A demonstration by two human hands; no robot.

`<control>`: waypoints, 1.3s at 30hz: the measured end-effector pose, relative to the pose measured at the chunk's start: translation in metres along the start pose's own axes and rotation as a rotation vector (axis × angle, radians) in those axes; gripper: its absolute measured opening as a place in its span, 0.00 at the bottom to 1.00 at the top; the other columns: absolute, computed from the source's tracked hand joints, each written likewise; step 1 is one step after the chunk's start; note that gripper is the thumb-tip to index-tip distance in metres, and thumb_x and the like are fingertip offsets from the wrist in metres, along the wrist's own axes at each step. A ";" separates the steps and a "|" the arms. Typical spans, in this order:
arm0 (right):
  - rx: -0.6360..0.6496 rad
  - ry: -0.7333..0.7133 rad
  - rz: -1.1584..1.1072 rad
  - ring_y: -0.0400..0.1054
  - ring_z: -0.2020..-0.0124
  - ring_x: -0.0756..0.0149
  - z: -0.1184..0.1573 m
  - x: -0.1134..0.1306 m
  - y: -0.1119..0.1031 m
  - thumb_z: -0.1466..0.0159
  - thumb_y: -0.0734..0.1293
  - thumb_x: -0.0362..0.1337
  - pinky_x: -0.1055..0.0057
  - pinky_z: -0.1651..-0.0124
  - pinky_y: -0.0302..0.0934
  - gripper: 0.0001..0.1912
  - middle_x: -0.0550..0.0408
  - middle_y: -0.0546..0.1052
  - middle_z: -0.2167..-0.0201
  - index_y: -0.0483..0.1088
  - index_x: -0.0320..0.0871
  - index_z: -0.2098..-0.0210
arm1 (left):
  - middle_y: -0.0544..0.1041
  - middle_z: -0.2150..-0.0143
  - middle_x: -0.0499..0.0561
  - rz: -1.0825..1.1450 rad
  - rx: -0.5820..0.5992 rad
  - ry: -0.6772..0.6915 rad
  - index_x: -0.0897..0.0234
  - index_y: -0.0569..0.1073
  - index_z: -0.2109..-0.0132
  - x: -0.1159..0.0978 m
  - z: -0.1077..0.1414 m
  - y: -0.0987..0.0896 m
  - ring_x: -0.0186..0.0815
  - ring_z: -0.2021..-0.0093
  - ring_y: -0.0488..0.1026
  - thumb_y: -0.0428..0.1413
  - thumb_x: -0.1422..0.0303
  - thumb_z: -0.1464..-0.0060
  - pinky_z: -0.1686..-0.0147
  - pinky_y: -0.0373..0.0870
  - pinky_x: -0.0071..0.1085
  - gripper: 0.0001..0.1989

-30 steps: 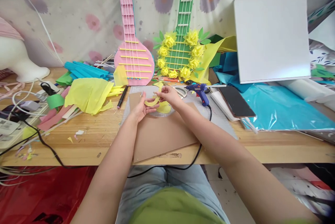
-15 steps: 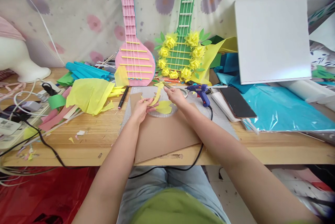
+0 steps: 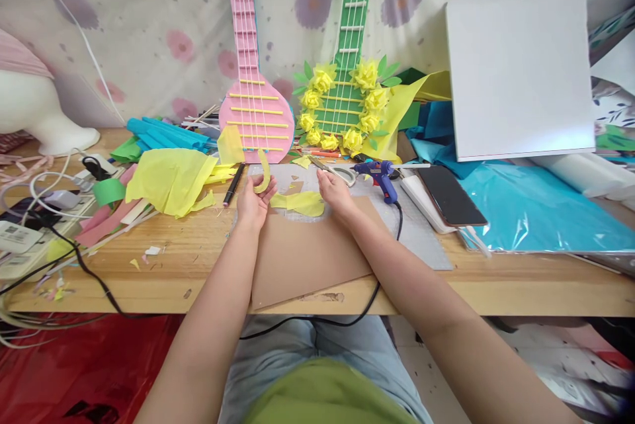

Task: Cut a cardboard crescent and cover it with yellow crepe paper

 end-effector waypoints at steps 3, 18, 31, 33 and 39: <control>-0.043 -0.011 0.024 0.52 0.81 0.73 -0.001 -0.002 -0.004 0.41 0.54 0.53 0.73 0.76 0.49 0.21 0.62 0.57 0.85 0.52 0.45 0.81 | 0.77 0.66 0.55 0.014 -0.023 0.018 0.67 0.68 0.65 -0.001 0.000 0.000 0.30 0.68 0.76 0.42 0.63 0.40 0.65 0.72 0.26 0.15; -0.137 -0.033 0.349 0.63 0.70 0.66 0.002 -0.005 -0.012 0.45 0.62 0.38 0.69 0.64 0.55 0.07 0.58 0.70 0.73 0.63 0.46 0.66 | 0.73 0.73 0.46 -0.152 0.000 0.091 0.66 0.65 0.69 0.001 0.003 0.001 0.29 0.72 0.75 0.60 0.75 0.57 0.70 0.70 0.24 0.09; -0.248 0.003 0.037 0.68 0.55 0.62 -0.017 -0.018 -0.018 0.46 0.64 0.39 0.62 0.52 0.61 0.16 0.48 0.73 0.57 0.64 0.44 0.58 | 0.70 0.75 0.42 -0.150 -0.039 0.137 0.62 0.58 0.68 0.001 0.002 0.001 0.25 0.78 0.72 0.59 0.70 0.55 0.77 0.66 0.20 0.14; -0.250 -0.082 0.150 0.59 0.44 0.57 -0.014 -0.014 -0.018 0.47 0.65 0.38 0.58 0.44 0.54 0.17 0.47 0.69 0.50 0.67 0.43 0.57 | 0.70 0.74 0.43 -0.145 -0.042 0.148 0.63 0.60 0.67 0.003 -0.002 -0.001 0.24 0.78 0.71 0.57 0.69 0.53 0.76 0.67 0.20 0.11; -0.322 -0.362 0.291 0.59 0.47 0.58 0.008 0.008 -0.011 0.43 0.62 0.38 0.57 0.42 0.49 0.06 0.48 0.74 0.57 0.69 0.43 0.71 | 0.71 0.66 0.48 -0.214 0.065 0.171 0.65 0.64 0.66 0.011 -0.003 0.002 0.29 0.72 0.75 0.55 0.69 0.51 0.75 0.70 0.23 0.07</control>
Point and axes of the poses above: each hand's wrist, its own z-axis away from the middle knuckle, its own y-axis out of the palm, x = y × z, the point moved 3 cm from there along -z, towards the middle knuckle
